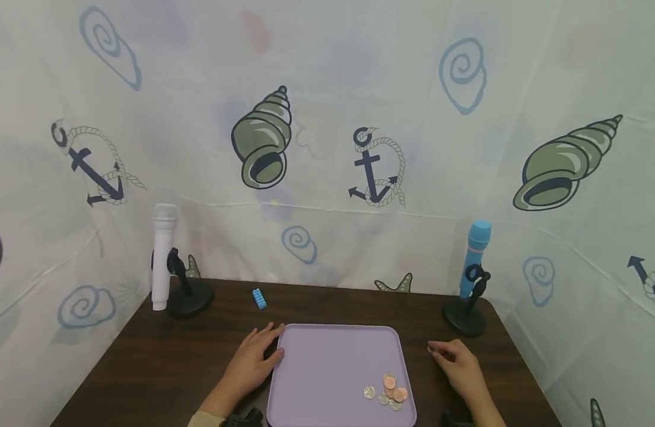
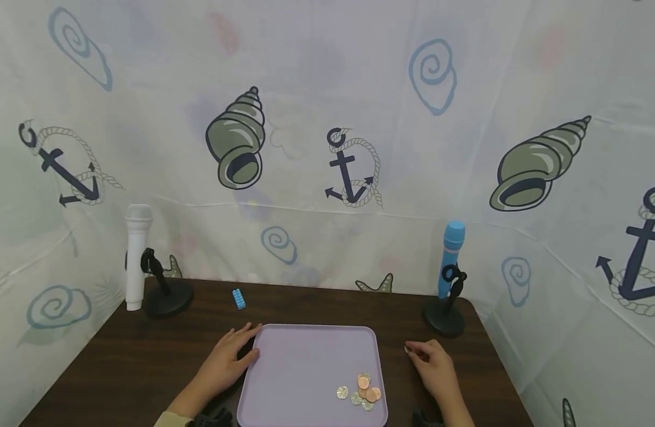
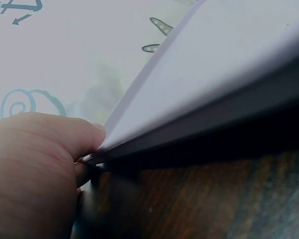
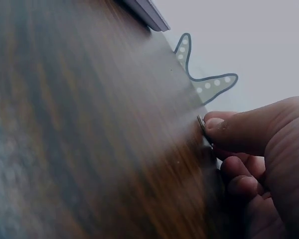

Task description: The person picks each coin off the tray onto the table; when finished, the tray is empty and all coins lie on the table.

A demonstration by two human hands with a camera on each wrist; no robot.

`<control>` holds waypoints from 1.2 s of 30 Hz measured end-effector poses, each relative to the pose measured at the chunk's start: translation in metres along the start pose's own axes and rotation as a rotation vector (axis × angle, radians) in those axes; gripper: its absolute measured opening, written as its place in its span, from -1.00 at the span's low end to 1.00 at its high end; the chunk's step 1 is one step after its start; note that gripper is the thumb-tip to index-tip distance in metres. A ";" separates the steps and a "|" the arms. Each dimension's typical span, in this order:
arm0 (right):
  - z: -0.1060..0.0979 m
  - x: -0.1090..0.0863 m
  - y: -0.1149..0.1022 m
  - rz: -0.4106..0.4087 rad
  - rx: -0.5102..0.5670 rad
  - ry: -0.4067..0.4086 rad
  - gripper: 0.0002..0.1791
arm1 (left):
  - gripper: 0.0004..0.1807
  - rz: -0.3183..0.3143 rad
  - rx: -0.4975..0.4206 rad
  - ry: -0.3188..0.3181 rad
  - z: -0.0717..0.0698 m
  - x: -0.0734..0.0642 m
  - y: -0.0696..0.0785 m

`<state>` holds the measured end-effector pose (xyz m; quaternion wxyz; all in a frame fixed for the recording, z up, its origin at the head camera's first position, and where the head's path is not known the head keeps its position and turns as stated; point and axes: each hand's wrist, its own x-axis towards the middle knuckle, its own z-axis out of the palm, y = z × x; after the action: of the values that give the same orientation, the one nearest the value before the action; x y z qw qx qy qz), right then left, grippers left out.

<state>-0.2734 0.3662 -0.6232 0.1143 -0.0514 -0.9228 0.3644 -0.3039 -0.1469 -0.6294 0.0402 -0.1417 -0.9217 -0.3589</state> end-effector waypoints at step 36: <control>-0.013 -0.049 -0.109 -0.268 -0.284 -0.502 -0.77 | -0.34 0.023 0.003 -0.014 -0.004 -0.001 0.001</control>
<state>-0.2237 0.2866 -0.5477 -0.0786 0.1466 -0.9623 0.2149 -0.3024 -0.1493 -0.6264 0.0379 -0.1545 -0.9208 -0.3560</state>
